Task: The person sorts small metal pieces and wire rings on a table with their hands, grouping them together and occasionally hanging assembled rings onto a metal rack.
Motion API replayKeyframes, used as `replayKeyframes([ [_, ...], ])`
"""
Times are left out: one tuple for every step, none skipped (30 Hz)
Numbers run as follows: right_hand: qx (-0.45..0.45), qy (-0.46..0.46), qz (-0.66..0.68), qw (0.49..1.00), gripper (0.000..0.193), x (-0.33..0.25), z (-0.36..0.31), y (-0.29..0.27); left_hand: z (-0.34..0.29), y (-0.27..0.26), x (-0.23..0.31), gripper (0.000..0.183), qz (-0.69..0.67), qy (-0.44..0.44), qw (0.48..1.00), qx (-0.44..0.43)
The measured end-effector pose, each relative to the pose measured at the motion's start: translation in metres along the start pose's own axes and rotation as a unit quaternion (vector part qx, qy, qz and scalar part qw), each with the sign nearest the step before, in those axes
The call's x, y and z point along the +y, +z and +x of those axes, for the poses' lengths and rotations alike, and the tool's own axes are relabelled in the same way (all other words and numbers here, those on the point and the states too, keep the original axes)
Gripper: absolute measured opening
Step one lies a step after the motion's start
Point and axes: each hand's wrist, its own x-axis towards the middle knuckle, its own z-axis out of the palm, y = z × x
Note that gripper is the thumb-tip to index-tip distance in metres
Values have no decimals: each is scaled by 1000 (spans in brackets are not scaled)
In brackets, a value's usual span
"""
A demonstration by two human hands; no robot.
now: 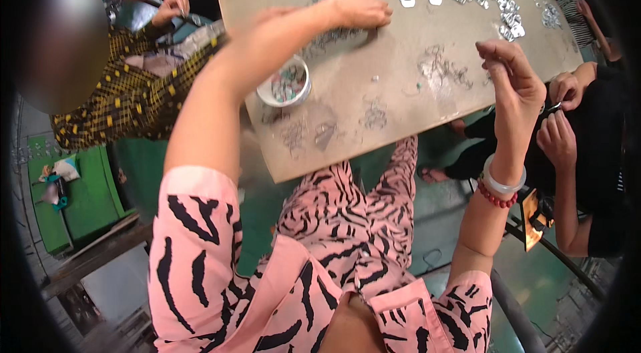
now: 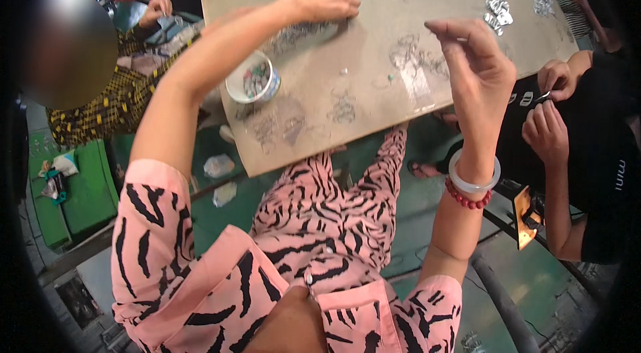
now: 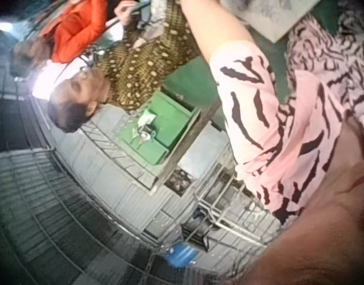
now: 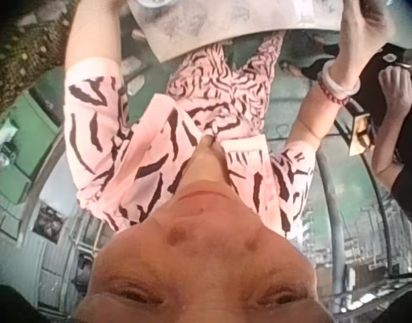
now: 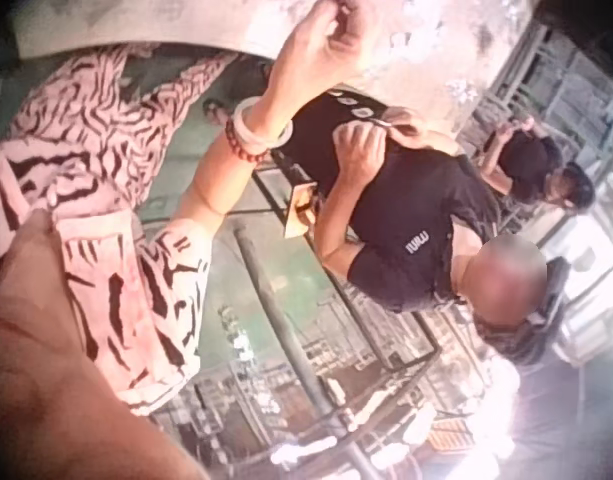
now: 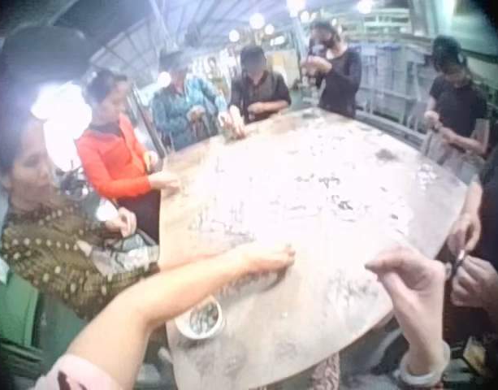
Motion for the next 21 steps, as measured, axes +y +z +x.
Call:
replayKeyframes([
  [0,2,2,1000,14,-3,-5,4,4,4,-4,7,-2,1,1000,-14],
  [5,-7,4,1000,15,-6,-5,6,8,1,-7,7,7,-13,1000,-26],
  [0,-7,0,1000,15,-6,-7,6,9,2,-5,8,-3,-27,999,-43],
  [-1,0,9,1000,15,-5,-12,6,10,3,-1,10,-12,-40,997,-59],
  [-1,0,15,1000,15,-9,-15,5,11,4,-2,10,-9,-43,998,-49],
  [-5,-9,11,1000,15,-12,-17,4,11,9,-2,11,8,-76,995,-61],
  [-2,4,8,1000,16,-15,-21,2,12,14,-1,13,25,-110,991,-72],
  [2,16,6,1000,16,-18,-24,0,13,17,0,13,31,-113,991,-64],
  [4,17,12,1000,16,-21,-28,0,13,18,2,15,35,-130,987,-91],
  [3,7,11,1000,16,-26,-32,-2,12,19,3,17,40,-147,981,-117],
  [5,5,-6,1000,16,-29,-37,-6,17,15,11,14,54,-161,977,-128],
  [8,3,-23,1000,16,-33,-41,-10,19,10,17,14,60,-157,978,-121],
  [9,-7,-11,1000,15,-38,-44,-12,18,4,22,14,50,-177,979,-86],
  [15,-10,-15,1000,15,-44,-48,-14,15,-2,26,16,38,-195,979,-53],
  [13,-15,-29,999,14,-52,-51,-16,13,-9,28,16,41,-189,980,-50],
  [11,-19,-43,999,13,-59,-54,-20,11,-16,30,18,56,-190,980,16],
  [12,-14,-46,999,12,-64,-58,-24,9,-22,33,20,69,-188,976,79],
  [18,-15,-47,999,12,-67,-63,-29,9,-27,39,20,71,-182,977,79],
  [22,-23,-48,998,12,-70,-67,-33,9,-30,45,19,82,-207,971,87],
  [25,-30,-45,998,12,-72,-71,-36,6,-34,51,19,94,-234,963,93],
  [34,-22,-49,998,12,-74,-76,-38,0,-35,58,17,105,-221,958,152],
])
